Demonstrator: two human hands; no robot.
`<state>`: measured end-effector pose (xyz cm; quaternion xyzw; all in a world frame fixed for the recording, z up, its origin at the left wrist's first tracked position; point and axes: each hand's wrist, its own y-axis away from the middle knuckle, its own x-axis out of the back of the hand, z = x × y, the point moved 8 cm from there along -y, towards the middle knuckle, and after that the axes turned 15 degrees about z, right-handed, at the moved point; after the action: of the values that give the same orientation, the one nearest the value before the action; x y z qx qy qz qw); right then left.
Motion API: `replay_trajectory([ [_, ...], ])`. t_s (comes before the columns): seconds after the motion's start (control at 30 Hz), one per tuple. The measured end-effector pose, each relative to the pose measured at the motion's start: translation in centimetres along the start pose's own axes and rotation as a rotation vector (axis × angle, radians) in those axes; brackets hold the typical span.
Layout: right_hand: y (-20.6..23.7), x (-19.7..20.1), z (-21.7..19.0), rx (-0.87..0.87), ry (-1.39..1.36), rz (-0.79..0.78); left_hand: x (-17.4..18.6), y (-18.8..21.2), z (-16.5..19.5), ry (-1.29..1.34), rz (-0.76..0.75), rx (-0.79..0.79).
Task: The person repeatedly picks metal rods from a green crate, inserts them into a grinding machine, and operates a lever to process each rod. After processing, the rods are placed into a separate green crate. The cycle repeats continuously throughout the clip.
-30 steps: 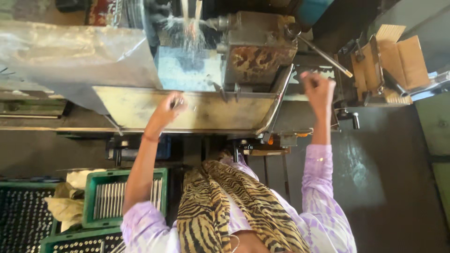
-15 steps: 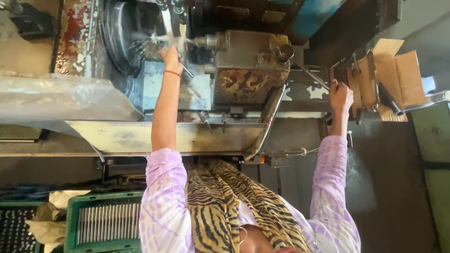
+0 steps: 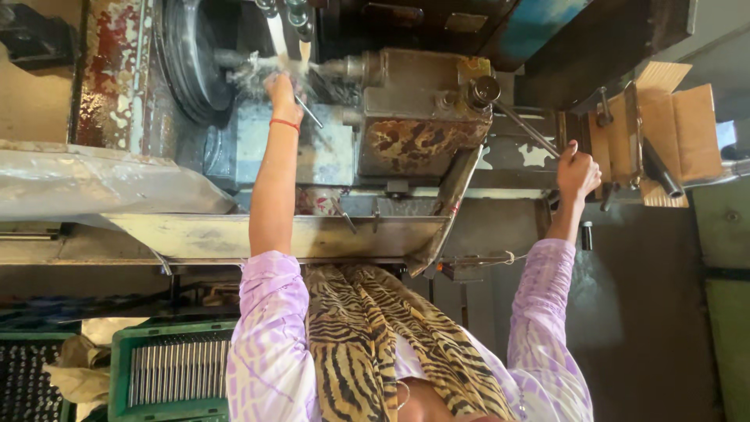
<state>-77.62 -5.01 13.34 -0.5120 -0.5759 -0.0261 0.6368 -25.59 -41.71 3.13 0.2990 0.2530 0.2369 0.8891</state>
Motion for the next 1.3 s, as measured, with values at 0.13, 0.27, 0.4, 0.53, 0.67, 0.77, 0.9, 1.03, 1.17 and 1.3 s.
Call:
replay_trajectory([
  [0.13, 0.0, -0.2, 0.2, 0.006, 0.021, 0.016, -0.6, -0.3, 0.6, 0.079, -0.134, -0.054],
  [0.27, 0.1, -0.3, 0.3, -0.003, 0.023, 0.024, -0.3, -0.6, 0.5, 0.013, -0.142, -0.061],
  [0.4, 0.1, -0.4, 0.4, -0.007, 0.015, 0.011, -0.3, -0.8, 0.2, -0.005, -0.130, -0.037],
  [0.53, 0.2, 0.1, 0.0, -0.012, 0.026, 0.036, -0.5, -0.9, 0.3, 0.054, -0.151, -0.003],
  [0.67, 1.9, 0.9, -0.3, -0.065, 0.092, 0.068, -0.6, -0.4, 0.5, 0.083, -0.227, 0.017],
  [0.77, 2.1, 1.2, -0.4, -0.086, 0.098, 0.054, -0.9, 0.1, 0.7, 0.120, -0.275, 0.034],
  [0.9, 0.2, 1.7, -0.5, -0.119, 0.047, 0.100, -1.9, 1.0, 0.6, 0.107, -0.351, 0.040],
  [1.03, -0.5, 2.1, -0.8, -0.151, 0.022, 0.142, -2.8, 1.9, 0.7, 0.096, -0.363, -0.003],
  [1.17, -0.1, 2.0, -1.0, -0.116, 0.011, 0.160, -4.0, 3.2, 1.6, 0.191, -0.489, -0.089],
  [1.3, -0.4, 2.0, -1.1, -0.044, 0.118, 0.194, -4.5, 3.8, 1.8, 0.235, -0.507, -0.077],
])
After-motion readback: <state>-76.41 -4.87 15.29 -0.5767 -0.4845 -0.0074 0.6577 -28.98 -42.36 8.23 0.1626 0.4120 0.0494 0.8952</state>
